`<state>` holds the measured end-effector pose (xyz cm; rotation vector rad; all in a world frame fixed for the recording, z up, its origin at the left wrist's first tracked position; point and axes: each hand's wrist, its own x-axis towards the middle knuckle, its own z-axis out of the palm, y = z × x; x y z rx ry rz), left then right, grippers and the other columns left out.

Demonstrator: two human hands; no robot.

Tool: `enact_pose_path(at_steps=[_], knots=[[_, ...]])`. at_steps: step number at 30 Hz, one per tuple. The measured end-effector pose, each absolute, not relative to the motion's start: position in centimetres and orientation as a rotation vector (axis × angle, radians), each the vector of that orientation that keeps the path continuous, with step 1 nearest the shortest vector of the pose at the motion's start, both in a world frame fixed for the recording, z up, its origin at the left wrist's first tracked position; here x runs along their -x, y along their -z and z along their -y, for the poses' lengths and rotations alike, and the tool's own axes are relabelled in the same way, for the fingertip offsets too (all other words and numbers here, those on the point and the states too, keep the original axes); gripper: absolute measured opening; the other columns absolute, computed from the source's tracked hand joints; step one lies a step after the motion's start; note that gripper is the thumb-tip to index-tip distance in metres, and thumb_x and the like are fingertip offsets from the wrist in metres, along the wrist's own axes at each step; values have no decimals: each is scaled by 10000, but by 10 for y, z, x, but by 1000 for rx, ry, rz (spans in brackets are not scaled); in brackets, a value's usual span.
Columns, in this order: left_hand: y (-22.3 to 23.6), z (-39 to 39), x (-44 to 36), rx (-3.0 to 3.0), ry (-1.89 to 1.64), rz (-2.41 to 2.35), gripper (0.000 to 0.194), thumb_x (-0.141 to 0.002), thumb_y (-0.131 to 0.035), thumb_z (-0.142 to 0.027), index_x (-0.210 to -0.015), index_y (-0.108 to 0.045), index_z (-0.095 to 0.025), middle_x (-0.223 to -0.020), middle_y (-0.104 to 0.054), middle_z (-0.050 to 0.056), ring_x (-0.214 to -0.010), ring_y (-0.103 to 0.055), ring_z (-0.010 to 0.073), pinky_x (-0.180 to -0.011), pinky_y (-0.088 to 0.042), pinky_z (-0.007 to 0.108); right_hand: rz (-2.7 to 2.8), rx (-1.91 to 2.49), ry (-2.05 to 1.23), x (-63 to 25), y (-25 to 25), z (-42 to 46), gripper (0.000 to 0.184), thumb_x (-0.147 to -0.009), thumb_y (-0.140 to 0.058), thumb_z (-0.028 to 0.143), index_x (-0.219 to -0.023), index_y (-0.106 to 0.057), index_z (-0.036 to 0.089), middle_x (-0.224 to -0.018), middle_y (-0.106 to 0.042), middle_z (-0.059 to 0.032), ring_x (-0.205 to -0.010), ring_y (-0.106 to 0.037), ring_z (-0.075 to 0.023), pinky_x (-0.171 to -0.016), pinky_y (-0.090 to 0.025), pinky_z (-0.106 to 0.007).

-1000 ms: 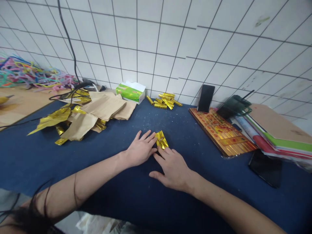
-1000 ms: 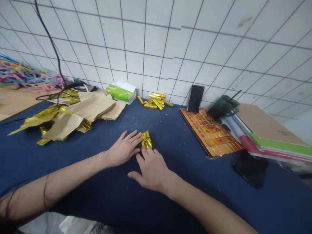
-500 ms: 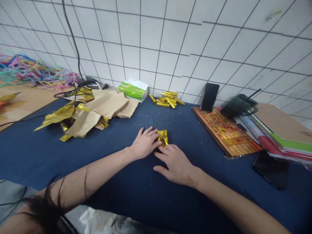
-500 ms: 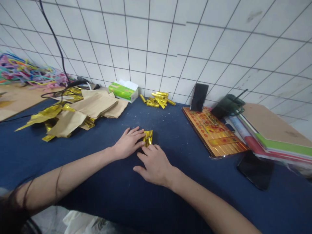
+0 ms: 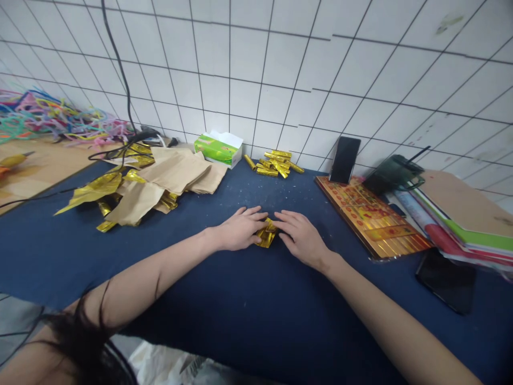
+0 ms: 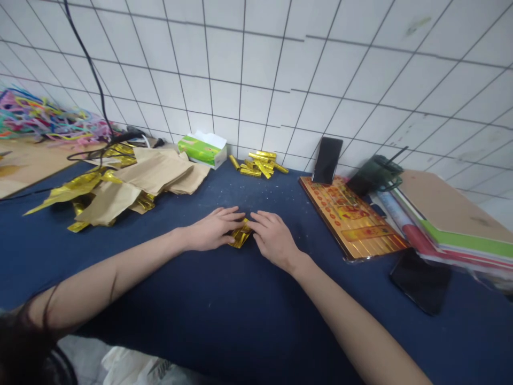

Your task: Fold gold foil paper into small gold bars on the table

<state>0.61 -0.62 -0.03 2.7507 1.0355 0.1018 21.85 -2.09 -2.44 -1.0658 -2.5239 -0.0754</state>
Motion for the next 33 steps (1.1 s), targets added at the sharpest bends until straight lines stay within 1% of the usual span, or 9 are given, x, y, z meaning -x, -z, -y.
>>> enact_pose_path(at_steps=[3, 6, 10, 14, 20, 25, 27, 29, 33], knots=[[-9, 3, -6, -2870, -69, -1015, 371, -757, -596, -335, -1106, -562, -215, -1082, -527, 102, -1064, -459, 270, -863, -365, 379, 2494, 1064, 55, -217, 29, 19, 284, -782, -490, 106, -1026, -615, 182, -1106, -594, -86, -1061, -486, -226, -904, -410, -421], [-13, 2, -10, -2881, 43, -991, 297, -756, -587, -285, -1039, -581, -194, -851, -555, 65, -845, -543, 221, -743, -409, 316, 2436, 1080, 36, -216, 32, 17, 206, -805, -491, 127, -915, -656, 179, -990, -610, -91, -947, -509, -206, -821, -448, -370], [-14, 1, -16, -2825, 98, -1015, 188, -766, -507, -174, -938, -581, -178, -786, -549, 40, -720, -563, 181, -627, -403, 263, 2461, 1057, 108, -213, 29, 20, 194, -828, -478, 153, -847, -667, 190, -882, -598, -82, -849, -487, -195, -739, -440, -343], [-11, 3, -14, -2791, 64, -1018, 224, -775, -438, -120, -923, -590, -193, -792, -523, 39, -632, -552, 149, -557, -370, 243, 2545, 1044, 170, -207, 24, 29, 201, -838, -461, 158, -816, -659, 184, -803, -578, -73, -769, -461, -182, -677, -409, -315], [-8, 8, -8, -2649, -41, -977, 256, -858, -383, -230, -1037, -566, -208, -785, -523, 37, -661, -549, 151, -604, -376, 245, 2602, 1039, 60, -204, 25, 31, 207, -851, -449, 161, -829, -653, 188, -783, -567, -57, -745, -446, -170, -658, -391, -296], [-13, 7, -9, -2573, 21, -996, 289, -801, -498, -375, -1003, -581, -185, -802, -561, 41, -724, -562, 177, -614, -383, 246, 2589, 1073, -92, -205, 22, 29, 218, -853, -450, 153, -846, -662, 205, -803, -572, -47, -765, -459, -162, -671, -404, -289], [-13, 6, -10, -2586, 27, -996, 295, -796, -503, -329, -1049, -567, -191, -826, -582, 47, -746, -569, 185, -629, -385, 252, 2604, 1089, -127, -204, 18, 28, 216, -850, -458, 150, -854, -666, 204, -811, -574, -49, -769, -467, -162, -678, -411, -289], [-12, 5, -10, -2598, 32, -987, 291, -814, -463, -262, -1083, -554, -198, -850, -601, 53, -769, -576, 187, -654, -386, 257, 2631, 1105, -164, -203, 14, 25, 216, -845, -463, 142, -855, -669, 206, -820, -577, -50, -772, -478, -161, -686, -417, -290], [-13, 6, -10, -2590, 74, -997, 271, -837, -387, -193, -1038, -569, -187, -844, -611, 65, -769, -586, 188, -651, -389, 258, 2660, 1120, -340, -202, 7, 15, 198, -822, -493, 133, -867, -662, 226, -783, -595, -26, -765, -511, -156, -690, -424, -288]])
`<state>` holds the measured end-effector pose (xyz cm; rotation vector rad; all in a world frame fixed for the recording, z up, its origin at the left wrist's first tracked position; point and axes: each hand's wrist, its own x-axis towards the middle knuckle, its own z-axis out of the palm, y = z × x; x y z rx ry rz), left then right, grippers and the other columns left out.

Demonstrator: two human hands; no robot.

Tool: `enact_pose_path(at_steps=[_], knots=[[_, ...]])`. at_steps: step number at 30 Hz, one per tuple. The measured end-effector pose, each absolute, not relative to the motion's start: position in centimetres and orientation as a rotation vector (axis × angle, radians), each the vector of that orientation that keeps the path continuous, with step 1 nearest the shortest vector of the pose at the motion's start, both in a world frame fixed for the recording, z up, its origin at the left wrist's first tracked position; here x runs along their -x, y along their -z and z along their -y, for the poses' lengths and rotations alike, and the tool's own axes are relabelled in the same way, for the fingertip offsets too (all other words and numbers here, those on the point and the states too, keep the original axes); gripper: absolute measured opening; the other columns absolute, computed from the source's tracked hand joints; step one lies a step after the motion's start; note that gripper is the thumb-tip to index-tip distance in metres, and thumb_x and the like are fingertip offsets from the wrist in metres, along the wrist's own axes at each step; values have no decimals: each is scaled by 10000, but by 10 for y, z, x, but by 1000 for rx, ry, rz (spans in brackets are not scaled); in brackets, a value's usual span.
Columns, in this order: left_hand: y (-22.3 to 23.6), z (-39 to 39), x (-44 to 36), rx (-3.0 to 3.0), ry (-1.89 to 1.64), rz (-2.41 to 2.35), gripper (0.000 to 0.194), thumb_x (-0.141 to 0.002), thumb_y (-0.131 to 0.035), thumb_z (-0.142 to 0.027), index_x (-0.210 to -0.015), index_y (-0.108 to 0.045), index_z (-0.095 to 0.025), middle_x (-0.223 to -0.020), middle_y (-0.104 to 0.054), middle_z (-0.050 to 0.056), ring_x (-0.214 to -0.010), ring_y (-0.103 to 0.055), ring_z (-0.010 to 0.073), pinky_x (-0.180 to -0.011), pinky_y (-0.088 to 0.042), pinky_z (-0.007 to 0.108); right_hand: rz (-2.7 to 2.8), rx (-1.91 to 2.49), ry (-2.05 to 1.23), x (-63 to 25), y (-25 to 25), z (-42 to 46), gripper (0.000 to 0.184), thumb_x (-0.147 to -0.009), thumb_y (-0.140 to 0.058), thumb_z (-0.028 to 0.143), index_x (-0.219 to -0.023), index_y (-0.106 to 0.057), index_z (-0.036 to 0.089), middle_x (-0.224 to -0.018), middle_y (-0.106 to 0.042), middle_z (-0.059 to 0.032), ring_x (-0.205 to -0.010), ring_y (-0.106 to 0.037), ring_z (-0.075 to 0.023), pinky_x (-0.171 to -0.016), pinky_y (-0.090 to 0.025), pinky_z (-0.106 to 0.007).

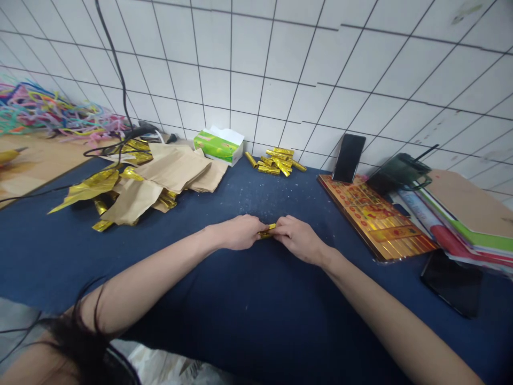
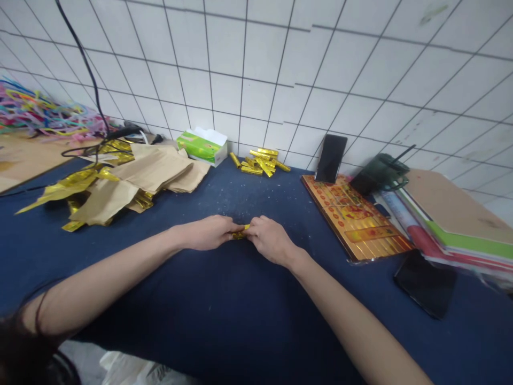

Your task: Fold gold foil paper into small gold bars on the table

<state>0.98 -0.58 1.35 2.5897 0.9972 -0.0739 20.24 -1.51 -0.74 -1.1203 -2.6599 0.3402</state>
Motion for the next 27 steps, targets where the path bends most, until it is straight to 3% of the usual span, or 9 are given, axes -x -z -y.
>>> enact_pose_path(at_steps=[6, 18, 27], knots=[[-14, 8, -9, -2609, 82, -1013, 311, -816, -360, -127, -1052, -553, -189, -838, -595, 69, -749, -589, 187, -620, -396, 257, 2387, 1267, -700, -204, 8, 4, 128, -760, -533, 129, -796, -629, 207, -798, -644, -2, -754, -575, -146, -696, -435, -287], [-13, 9, -8, -2563, 30, -1005, 243, -839, -397, -200, -1033, -544, -198, -835, -583, 47, -766, -576, 181, -642, -397, 256, 2240, 1278, -936, -206, 14, -1, 92, -747, -545, 176, -771, -632, 193, -760, -648, 4, -716, -585, -136, -684, -432, -271], [-6, 11, -10, -2574, 11, -1042, 243, -806, -416, -157, -1010, -546, -185, -834, -622, 61, -754, -605, 197, -613, -398, 253, 2425, 1125, -828, -209, 9, 2, 97, -757, -562, 176, -738, -650, 213, -753, -591, 5, -749, -556, -138, -718, -418, -284]])
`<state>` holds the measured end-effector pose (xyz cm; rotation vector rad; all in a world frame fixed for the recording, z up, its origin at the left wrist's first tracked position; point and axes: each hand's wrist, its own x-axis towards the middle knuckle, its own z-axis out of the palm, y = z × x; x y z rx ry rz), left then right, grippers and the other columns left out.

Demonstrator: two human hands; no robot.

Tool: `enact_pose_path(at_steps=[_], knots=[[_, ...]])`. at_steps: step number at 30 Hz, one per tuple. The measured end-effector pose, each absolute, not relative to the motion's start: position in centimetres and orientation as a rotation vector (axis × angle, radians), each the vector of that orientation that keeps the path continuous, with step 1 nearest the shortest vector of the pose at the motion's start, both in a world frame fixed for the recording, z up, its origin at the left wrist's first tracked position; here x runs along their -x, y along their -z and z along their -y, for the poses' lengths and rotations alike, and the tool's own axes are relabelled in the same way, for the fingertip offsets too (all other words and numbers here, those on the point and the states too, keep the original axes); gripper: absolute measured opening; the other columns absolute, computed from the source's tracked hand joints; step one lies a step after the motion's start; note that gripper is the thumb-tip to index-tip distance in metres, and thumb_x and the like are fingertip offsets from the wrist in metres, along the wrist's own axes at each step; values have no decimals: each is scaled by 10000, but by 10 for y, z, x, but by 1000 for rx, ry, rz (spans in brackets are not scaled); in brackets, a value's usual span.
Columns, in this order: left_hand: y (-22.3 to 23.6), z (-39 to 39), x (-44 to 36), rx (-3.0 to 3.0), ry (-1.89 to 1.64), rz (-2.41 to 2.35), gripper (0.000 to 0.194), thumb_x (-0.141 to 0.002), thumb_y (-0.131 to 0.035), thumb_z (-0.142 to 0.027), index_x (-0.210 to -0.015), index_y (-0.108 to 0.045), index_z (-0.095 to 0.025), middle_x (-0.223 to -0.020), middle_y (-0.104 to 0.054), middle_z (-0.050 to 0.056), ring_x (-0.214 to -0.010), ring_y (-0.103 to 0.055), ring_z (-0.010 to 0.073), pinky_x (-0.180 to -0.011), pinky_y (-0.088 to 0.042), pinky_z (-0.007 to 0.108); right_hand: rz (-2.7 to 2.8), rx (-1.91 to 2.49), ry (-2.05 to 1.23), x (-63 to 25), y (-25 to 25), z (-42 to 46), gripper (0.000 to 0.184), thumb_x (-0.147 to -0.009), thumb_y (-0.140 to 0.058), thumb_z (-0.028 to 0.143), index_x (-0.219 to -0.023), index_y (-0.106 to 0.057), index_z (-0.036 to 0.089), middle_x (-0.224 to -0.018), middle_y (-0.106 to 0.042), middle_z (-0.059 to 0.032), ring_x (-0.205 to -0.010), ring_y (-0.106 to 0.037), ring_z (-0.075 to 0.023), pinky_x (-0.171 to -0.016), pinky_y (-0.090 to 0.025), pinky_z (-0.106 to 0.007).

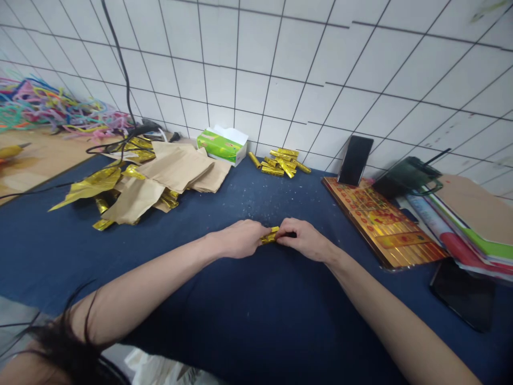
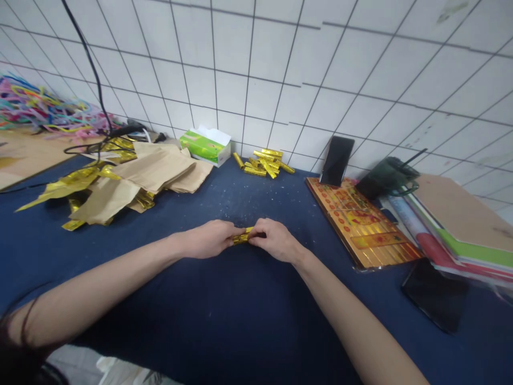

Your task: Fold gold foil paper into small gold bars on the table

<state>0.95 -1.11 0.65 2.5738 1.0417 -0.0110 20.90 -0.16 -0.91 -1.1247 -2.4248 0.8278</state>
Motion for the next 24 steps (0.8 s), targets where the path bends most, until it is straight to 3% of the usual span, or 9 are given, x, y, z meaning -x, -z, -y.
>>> enact_pose_path(at_steps=[14, 24], knots=[[-1, 13, -7, -2535, -26, -1149, 410, -770, -515, -185, -1168, -489, -279, -875, -612, 38, -791, -599, 206, -653, -406, 269, 2358, 1405, -747, -198, 10, 2, 45, -723, -559, 147, -715, -555, 191, -658, -564, 26, -600, -511, -112, -557, -373, -239], [-3, 9, -5, -2470, -23, -1135, 432, -772, -548, -206, -1196, -478, -253, -962, -614, 45, -892, -580, 207, -736, -413, 274, 2572, 1163, -397, -205, 12, 11, 131, -797, -518, 144, -786, -626, 217, -812, -529, -12, -736, -527, -132, -661, -427, -269]])
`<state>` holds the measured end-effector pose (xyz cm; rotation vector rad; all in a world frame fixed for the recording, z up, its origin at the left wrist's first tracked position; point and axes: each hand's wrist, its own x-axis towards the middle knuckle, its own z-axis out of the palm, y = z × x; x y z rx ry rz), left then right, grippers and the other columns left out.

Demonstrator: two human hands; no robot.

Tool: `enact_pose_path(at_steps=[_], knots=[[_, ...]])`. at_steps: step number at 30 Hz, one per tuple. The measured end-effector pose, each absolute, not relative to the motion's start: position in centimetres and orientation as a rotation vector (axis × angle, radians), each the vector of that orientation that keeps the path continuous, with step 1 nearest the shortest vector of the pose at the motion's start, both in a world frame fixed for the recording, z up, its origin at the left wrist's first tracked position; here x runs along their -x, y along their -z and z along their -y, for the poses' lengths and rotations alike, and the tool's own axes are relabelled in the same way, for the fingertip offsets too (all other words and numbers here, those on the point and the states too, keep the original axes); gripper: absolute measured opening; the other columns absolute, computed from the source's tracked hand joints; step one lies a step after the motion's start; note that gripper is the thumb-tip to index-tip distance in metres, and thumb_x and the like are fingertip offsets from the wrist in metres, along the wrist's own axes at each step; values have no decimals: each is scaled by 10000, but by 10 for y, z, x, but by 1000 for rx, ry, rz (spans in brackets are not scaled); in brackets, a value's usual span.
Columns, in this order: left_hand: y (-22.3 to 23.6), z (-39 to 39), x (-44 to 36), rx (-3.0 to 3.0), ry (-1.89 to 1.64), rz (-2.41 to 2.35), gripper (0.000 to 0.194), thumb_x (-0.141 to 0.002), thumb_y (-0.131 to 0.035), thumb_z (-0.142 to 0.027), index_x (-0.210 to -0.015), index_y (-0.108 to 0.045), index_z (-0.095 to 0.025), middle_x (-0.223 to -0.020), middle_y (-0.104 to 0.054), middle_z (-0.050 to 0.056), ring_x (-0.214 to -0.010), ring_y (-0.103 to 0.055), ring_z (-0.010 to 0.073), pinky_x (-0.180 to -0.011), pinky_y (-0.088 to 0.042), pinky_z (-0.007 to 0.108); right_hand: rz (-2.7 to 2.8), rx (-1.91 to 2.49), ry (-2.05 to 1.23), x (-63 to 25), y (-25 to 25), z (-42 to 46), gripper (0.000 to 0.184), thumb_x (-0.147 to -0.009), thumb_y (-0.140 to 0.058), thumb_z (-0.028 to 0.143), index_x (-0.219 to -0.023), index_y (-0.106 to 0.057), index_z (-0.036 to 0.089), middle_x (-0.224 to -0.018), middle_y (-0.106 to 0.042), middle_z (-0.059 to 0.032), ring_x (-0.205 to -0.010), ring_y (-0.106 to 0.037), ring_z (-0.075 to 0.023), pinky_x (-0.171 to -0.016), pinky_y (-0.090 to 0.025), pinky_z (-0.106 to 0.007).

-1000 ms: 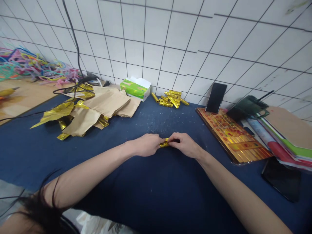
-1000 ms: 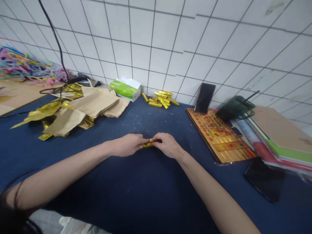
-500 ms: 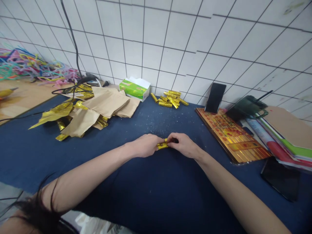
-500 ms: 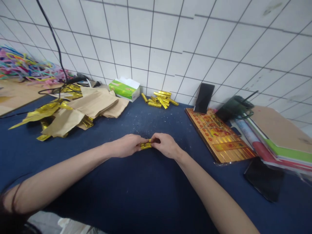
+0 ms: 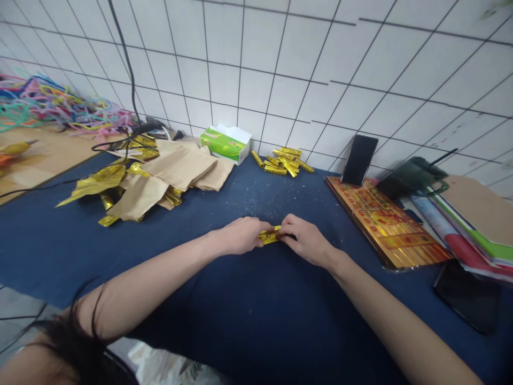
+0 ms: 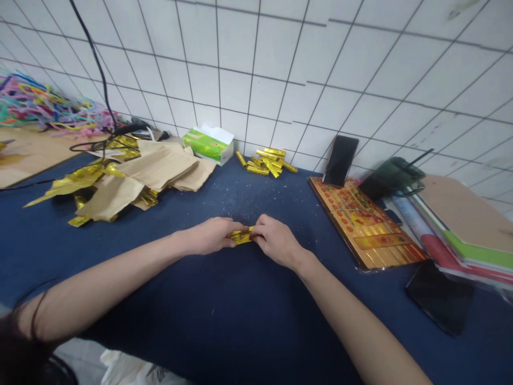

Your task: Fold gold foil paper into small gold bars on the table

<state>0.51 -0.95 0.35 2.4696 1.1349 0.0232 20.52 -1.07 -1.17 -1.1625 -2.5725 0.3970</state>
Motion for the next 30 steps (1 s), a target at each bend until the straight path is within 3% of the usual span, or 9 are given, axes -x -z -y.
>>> enact_pose_path(at_steps=[5, 14, 21, 30], knots=[[-2, 10, -3, -2553, -53, -1044, 438, -803, -505, -213, -1236, -447, -245, -922, -603, 49, -852, -581, 195, -705, -414, 259, 2678, 1099, -266, -213, 9, 12, 150, -795, -535, 164, -869, -646, 232, -879, -524, -33, -794, -519, -154, -705, -434, -299], [-9, 20, -6, -2685, 41, -1091, 339, -808, -429, -174, -1141, -480, -211, -816, -568, 46, -719, -590, 200, -594, -405, 266, 2716, 1023, 0, -206, 13, 17, 217, -850, -419, 138, -817, -628, 187, -848, -549, -69, -772, -476, -179, -676, -392, -320], [-9, 20, -11, -2679, 25, -1114, 282, -816, -438, -269, -1062, -528, -163, -843, -566, 73, -729, -593, 214, -619, -422, 288, 2670, 1053, -175, -205, 14, 7, 186, -841, -432, 115, -809, -602, 183, -776, -574, -39, -752, -488, -165, -681, -413, -287], [1, 15, -9, -2632, -134, -1101, 302, -814, -376, -140, -1026, -580, -209, -774, -571, 54, -701, -591, 189, -609, -402, 267, 2547, 1228, -441, -201, 9, 3, 124, -799, -484, 111, -785, -585, 181, -788, -606, -28, -766, -514, -157, -704, -404, -286]])
